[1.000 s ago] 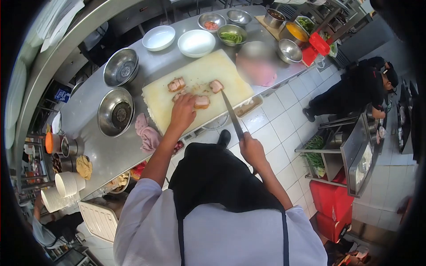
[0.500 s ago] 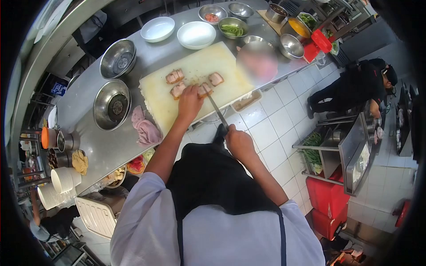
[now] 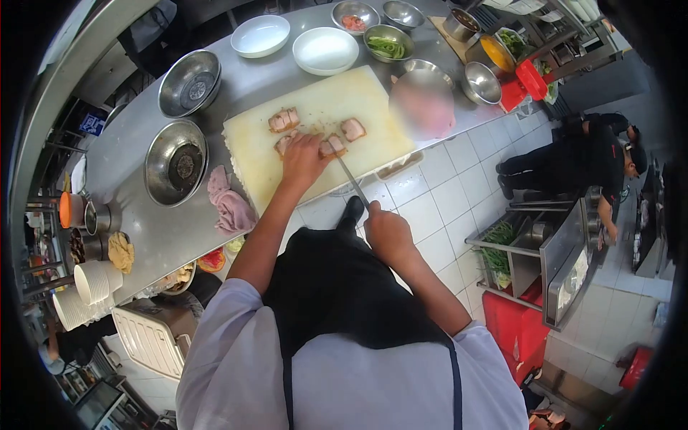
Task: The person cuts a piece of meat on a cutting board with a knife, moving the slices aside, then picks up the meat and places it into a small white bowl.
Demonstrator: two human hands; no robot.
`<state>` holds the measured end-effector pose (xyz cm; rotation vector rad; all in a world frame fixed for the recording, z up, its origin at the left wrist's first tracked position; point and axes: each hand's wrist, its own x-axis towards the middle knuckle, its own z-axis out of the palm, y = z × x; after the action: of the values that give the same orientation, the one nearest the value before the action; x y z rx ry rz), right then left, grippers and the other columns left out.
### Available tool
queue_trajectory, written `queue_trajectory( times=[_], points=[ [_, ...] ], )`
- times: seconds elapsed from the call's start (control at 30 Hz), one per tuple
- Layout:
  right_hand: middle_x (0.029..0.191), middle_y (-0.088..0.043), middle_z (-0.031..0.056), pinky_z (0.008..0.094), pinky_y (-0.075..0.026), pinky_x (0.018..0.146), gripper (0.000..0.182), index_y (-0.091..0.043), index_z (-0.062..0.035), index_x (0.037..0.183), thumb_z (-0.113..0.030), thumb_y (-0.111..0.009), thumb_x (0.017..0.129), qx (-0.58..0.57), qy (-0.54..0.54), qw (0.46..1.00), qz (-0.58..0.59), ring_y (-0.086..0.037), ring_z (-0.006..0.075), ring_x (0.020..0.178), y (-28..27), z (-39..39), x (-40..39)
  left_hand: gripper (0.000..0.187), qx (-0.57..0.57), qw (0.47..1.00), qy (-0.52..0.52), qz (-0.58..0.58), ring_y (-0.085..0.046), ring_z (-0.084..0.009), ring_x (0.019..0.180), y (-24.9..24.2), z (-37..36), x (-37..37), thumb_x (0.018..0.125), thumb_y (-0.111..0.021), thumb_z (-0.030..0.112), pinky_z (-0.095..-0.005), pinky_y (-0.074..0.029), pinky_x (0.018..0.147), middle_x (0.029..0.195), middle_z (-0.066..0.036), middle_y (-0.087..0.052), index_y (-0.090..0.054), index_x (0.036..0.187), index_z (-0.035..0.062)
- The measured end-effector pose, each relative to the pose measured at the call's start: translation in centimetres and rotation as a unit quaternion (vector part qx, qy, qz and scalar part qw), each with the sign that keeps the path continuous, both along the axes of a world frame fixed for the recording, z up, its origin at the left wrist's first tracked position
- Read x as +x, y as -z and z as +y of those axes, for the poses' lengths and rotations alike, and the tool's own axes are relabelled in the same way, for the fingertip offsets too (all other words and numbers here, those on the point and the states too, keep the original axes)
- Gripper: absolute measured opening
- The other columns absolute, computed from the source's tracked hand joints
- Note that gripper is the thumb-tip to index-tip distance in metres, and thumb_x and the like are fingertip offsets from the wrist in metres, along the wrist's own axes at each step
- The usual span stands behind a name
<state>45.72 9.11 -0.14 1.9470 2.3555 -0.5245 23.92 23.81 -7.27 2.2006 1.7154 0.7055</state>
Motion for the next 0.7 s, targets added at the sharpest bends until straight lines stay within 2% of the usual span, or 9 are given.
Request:
queue_trajectory(
  times=[0.1, 0.17, 0.3, 0.5, 0.6, 0.7],
  points=[
    [0.074, -0.073, 0.0229, 0.0496, -0.062, 0.062, 0.016, -0.055, 0.002, 0.107, -0.01, -0.056, 0.096, 0.01, -0.003, 1.0, 0.007, -0.076, 0.0397, 0.07, 4.5, 2.8, -1.5, 0.06, -0.001, 1.0, 0.008, 0.019, -0.067, -0.0316, 0.112, 0.1, 0.1, -0.2, 0.071, -0.091, 0.019, -0.0439, -0.049, 0.104, 0.109, -0.012, -0.076, -0.072, 0.126, 0.0043],
    [0.075, -0.073, 0.0231, 0.0499, -0.062, 0.062, 0.016, -0.055, 0.0023, 0.107, -0.01, -0.056, 0.096, 0.038, -0.002, 0.999, 0.024, -0.076, 0.0399, 0.07, 8.2, 5.6, -2.6, 0.06, -0.019, 1.0, 0.0, -0.007, -0.067, -0.0323, 0.112, -0.3, -0.2, 0.0, 0.071, -0.092, 0.019, -0.0447, -0.049, 0.104, 0.109, -0.013, -0.075, -0.072, 0.125, 0.0045],
    [0.074, -0.072, 0.023, 0.0507, -0.061, 0.061, 0.016, -0.055, 0.0025, 0.106, -0.009, -0.056, 0.095, 0.045, -0.004, 0.997, 0.057, -0.075, 0.0407, 0.069, 6.8, 6.3, -2.2, 0.06, 0.05, 0.999, -0.009, -0.008, -0.064, -0.0334, 0.117, -0.5, -0.7, -0.1, 0.071, -0.092, 0.021, -0.0464, -0.048, 0.104, 0.11, -0.013, -0.073, -0.072, 0.125, 0.0045],
    [0.075, -0.072, 0.0238, 0.0508, -0.06, 0.061, 0.018, -0.055, 0.0032, 0.105, -0.01, -0.059, 0.093, 0.032, -0.006, 0.996, 0.086, -0.074, 0.0415, 0.069, 0.7, 4.9, -1.0, 0.036, 0.067, 0.998, -0.013, 0.014, -0.063, -0.0326, 0.115, -1.0, -0.6, -0.6, 0.072, -0.086, 0.021, -0.046, -0.046, 0.105, 0.106, -0.012, -0.072, -0.078, 0.104, 0.0061],
    [0.073, -0.071, 0.0237, 0.0514, -0.06, 0.062, 0.02, -0.054, 0.0037, 0.105, -0.012, -0.06, 0.094, 0.01, -0.004, 0.997, 0.079, -0.074, 0.042, 0.069, 0.0, 3.1, -0.3, 0.025, 0.053, 0.998, -0.012, 0.012, -0.063, -0.0318, 0.114, -0.8, -0.1, -0.7, 0.072, -0.082, 0.021, -0.0457, -0.046, 0.104, 0.103, -0.011, -0.073, -0.078, 0.093, 0.0071],
    [0.07, -0.07, 0.0235, 0.053, -0.059, 0.062, 0.021, -0.054, 0.004, 0.104, -0.015, -0.061, 0.098, -0.006, -0.002, 0.997, 0.073, -0.073, 0.043, 0.069, 0.3, 1.9, 0.0, 0.023, 0.055, 0.998, -0.004, 0.011, -0.064, -0.0307, 0.111, -0.8, 0.0, -0.7, 0.07, -0.083, 0.021, -0.0449, -0.046, 0.101, 0.099, -0.01, -0.073, -0.079, 0.089, 0.0087]
  ],
)
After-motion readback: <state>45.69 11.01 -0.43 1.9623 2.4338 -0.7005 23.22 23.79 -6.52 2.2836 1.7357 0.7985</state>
